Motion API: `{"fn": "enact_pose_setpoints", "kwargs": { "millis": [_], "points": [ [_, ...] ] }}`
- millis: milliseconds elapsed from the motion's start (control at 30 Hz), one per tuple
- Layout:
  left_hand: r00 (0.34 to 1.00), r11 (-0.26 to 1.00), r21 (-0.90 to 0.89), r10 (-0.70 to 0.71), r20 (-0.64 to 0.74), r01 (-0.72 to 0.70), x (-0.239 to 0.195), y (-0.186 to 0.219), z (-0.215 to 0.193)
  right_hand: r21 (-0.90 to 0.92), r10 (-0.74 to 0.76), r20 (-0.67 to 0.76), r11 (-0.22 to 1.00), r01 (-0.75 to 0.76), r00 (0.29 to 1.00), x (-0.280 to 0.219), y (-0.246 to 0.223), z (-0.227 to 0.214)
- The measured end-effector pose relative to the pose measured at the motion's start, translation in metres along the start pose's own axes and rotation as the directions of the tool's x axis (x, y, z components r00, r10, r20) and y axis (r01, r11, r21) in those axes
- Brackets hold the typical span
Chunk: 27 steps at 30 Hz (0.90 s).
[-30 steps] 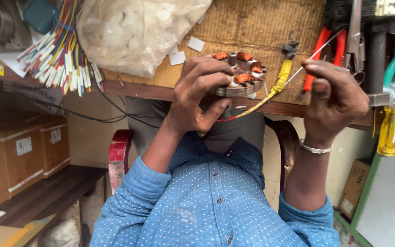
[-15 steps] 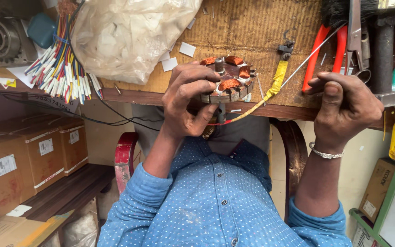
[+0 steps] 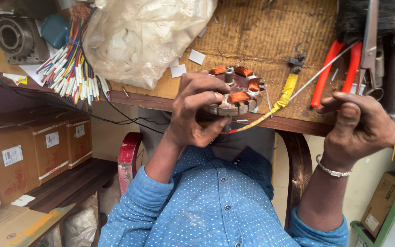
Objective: The person is repairing an electrical component, likely a motor armature, by inserting small white insulating pieces into slots between copper windings. They use a green screwdriver to adjust and secure the windings and occasionally handle small white pieces from a plastic bag on the workbench.
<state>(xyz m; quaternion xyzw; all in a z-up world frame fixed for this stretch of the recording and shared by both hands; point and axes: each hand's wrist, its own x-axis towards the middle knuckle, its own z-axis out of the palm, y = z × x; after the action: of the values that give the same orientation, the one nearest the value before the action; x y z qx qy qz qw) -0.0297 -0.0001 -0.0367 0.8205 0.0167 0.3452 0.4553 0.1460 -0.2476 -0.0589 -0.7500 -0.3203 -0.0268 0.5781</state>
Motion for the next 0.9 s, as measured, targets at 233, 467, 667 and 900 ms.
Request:
{"fn": "enact_pose_setpoints", "kwargs": {
  "millis": [233,467,667,900],
  "points": [
    [0.999,0.999,0.018,-0.037,0.014,0.036,-0.003,-0.005,-0.001,-0.005,0.007,-0.003,1.0,-0.007,1.0,-0.007,0.009,-0.002],
    [1.0,0.999,0.031,-0.029,-0.011,0.03,-0.005,-0.007,-0.005,-0.053,-0.026,-0.015,0.998,0.025,1.0,0.001,0.008,0.007],
    [0.999,1.0,0.021,-0.012,-0.051,0.013,-0.001,-0.005,0.003,-0.118,0.019,-0.048,0.993,-0.025,0.999,0.004,-0.002,-0.007],
    [0.998,0.997,0.07,0.012,-0.057,-0.008,-0.007,-0.006,0.003,-0.268,0.045,0.095,0.963,-0.018,0.994,0.034,-0.019,-0.025]
  ]
}}
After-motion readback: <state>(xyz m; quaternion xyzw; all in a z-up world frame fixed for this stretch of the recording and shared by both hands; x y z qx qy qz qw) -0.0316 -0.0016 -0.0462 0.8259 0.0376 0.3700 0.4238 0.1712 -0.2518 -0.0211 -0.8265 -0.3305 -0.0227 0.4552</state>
